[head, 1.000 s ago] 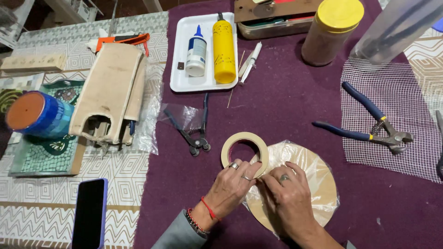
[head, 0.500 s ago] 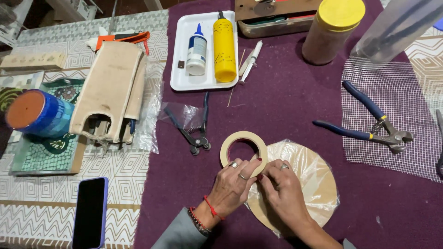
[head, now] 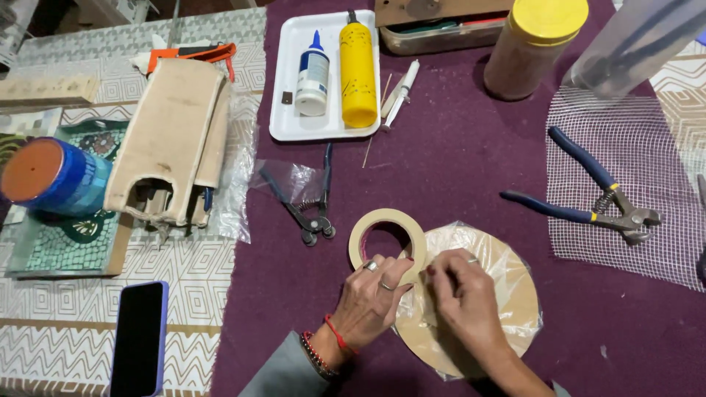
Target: The person is preparing a circular base for a mosaic by covering it with a plastic film and then measuring and cutting a layer of mesh to fit.
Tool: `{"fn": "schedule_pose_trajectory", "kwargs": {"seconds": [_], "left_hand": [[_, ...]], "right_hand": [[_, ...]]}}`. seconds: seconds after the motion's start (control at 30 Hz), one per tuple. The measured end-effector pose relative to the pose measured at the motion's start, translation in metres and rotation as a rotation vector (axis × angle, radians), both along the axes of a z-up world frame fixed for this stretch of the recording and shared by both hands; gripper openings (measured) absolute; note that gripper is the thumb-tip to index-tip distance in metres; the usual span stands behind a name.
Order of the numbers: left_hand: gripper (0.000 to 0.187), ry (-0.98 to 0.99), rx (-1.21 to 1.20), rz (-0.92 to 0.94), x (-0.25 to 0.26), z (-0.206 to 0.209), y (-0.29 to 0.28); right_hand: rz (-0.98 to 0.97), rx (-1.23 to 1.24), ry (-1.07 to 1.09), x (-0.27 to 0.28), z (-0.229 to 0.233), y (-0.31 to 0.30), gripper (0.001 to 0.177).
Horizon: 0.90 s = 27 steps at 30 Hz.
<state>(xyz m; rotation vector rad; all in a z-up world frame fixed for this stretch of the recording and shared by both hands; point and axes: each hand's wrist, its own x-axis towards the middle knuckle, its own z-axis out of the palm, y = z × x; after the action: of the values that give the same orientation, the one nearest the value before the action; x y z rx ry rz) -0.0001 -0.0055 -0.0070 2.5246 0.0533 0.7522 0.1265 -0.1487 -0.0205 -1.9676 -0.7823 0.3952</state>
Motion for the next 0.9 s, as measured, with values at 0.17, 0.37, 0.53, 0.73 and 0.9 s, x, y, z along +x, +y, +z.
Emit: {"fn": "schedule_pose_trajectory", "kwargs": {"seconds": [0.17, 0.37, 0.53, 0.73, 0.9], "left_hand": [[0.046, 0.035, 0.011, -0.028, 0.001, -0.002, 0.000], [0.031, 0.115, 0.051, -0.020, 0.002, -0.004, -0.003], [0.030, 0.081, 0.055, -0.005, 0.002, -0.004, -0.004], [0.033, 0.074, 0.009, -0.020, 0.000, -0.002, -0.003], [0.028, 0.091, -0.026, -0.004, -0.005, -0.004, -0.005]], "right_hand": [[-0.195, 0.219, 0.138, 0.035, 0.037, -0.033, 0.011], [-0.119, 0.342, 0.714, 0.063, 0.042, -0.041, 0.020], [0.124, -0.187, 0.487, 0.065, 0.046, -0.022, 0.029], [0.224, -0.321, 0.498, 0.061, 0.062, -0.003, 0.027], [0.214, -0.296, 0.438, 0.054, 0.052, 0.003, 0.021]]}}
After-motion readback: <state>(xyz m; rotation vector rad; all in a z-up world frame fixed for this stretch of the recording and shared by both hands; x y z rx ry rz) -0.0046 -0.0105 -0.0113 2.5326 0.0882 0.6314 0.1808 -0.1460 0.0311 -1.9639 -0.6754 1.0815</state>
